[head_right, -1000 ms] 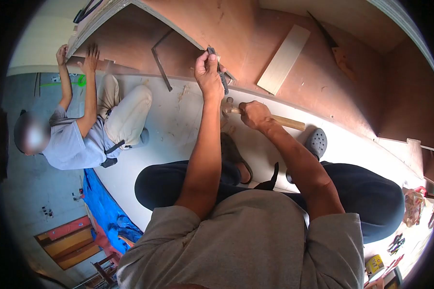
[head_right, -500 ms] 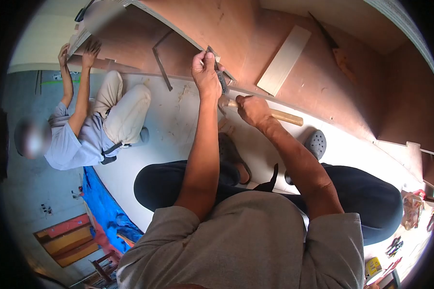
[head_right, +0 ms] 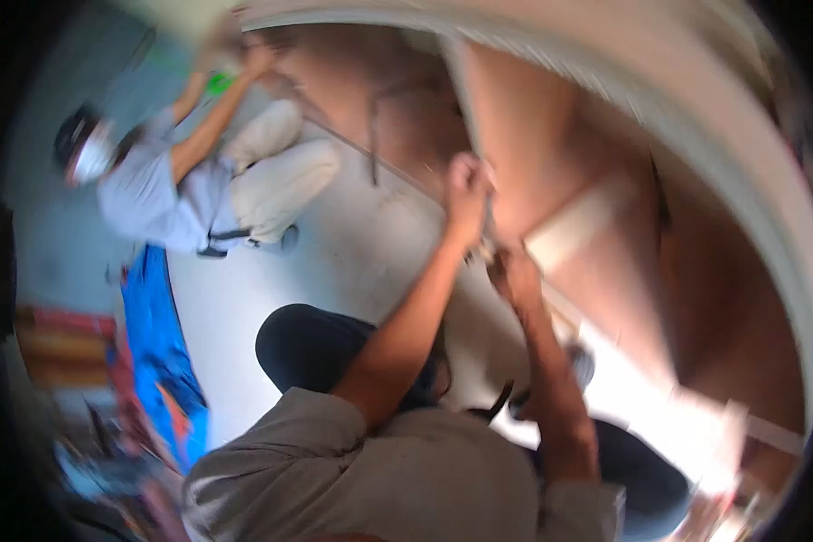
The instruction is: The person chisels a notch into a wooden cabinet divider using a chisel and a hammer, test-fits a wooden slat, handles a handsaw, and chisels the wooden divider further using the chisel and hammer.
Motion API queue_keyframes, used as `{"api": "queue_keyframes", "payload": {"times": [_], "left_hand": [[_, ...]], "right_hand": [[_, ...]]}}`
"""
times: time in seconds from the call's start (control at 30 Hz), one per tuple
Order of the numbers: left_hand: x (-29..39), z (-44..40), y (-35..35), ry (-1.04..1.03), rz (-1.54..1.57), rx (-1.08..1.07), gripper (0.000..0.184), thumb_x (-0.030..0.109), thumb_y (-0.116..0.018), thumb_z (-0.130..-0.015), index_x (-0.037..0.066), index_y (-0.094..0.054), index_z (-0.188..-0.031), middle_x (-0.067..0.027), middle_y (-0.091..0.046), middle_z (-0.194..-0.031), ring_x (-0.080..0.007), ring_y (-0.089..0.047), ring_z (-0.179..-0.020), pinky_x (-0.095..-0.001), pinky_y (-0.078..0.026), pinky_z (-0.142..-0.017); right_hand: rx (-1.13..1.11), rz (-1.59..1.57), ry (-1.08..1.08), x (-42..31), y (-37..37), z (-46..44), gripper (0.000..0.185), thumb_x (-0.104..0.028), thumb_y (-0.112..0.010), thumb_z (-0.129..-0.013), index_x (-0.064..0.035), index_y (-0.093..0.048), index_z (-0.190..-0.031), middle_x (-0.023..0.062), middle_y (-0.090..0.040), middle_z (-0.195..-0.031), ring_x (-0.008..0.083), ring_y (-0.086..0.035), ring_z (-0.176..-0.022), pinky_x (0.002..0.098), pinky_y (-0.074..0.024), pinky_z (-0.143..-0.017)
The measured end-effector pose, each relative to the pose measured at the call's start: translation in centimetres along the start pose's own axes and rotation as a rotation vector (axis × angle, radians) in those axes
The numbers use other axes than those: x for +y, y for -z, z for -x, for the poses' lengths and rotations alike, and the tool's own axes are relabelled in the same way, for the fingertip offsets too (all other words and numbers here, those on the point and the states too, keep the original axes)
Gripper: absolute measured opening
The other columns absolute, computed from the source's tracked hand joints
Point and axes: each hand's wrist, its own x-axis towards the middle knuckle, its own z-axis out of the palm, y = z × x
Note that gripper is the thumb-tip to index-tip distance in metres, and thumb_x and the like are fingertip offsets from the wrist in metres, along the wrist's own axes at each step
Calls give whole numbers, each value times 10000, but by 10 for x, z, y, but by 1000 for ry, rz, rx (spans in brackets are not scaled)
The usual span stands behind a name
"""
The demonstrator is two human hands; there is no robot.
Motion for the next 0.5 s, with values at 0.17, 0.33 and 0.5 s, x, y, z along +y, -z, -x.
{"api": "queue_keyframes", "payload": {"times": [0.17, 0.33, 0.5], "left_hand": [[-6, 8, 4, -299, -236, 155, 211, 213, -642, -1004, 40, -638, -1125, 9, -496, -767, -89, -489, -717, -266, -439, -666], [-30, 14, 27, -45, 92, 405, 248, 250, -698, -990, 49, -605, -877, 36, -469, -768, -78, -487, -722, -272, -443, -691], [63, 33, -22, 184, 520, 353, 439, 513, -710, -941, 101, -661, -1087, 69, -556, -827, -22, -413, -594, -232, -434, -586]], "right_hand": [[-232, 264, 119, 13, 33, 14, 219, -242, -677, -829, -27, -673, -871, 257, -668, -793, 477, -657, -760, 537, -522, -679], [154, 279, -17, 115, 83, 36, 263, -288, -674, -854, -28, -678, -894, 240, -677, -791, 453, -671, -738, 497, -512, -643], [382, 465, -390, 213, 124, 79, 298, -327, -675, -867, -35, -685, -924, 239, -690, -840, 444, -683, -782, 504, -523, -666]]}}
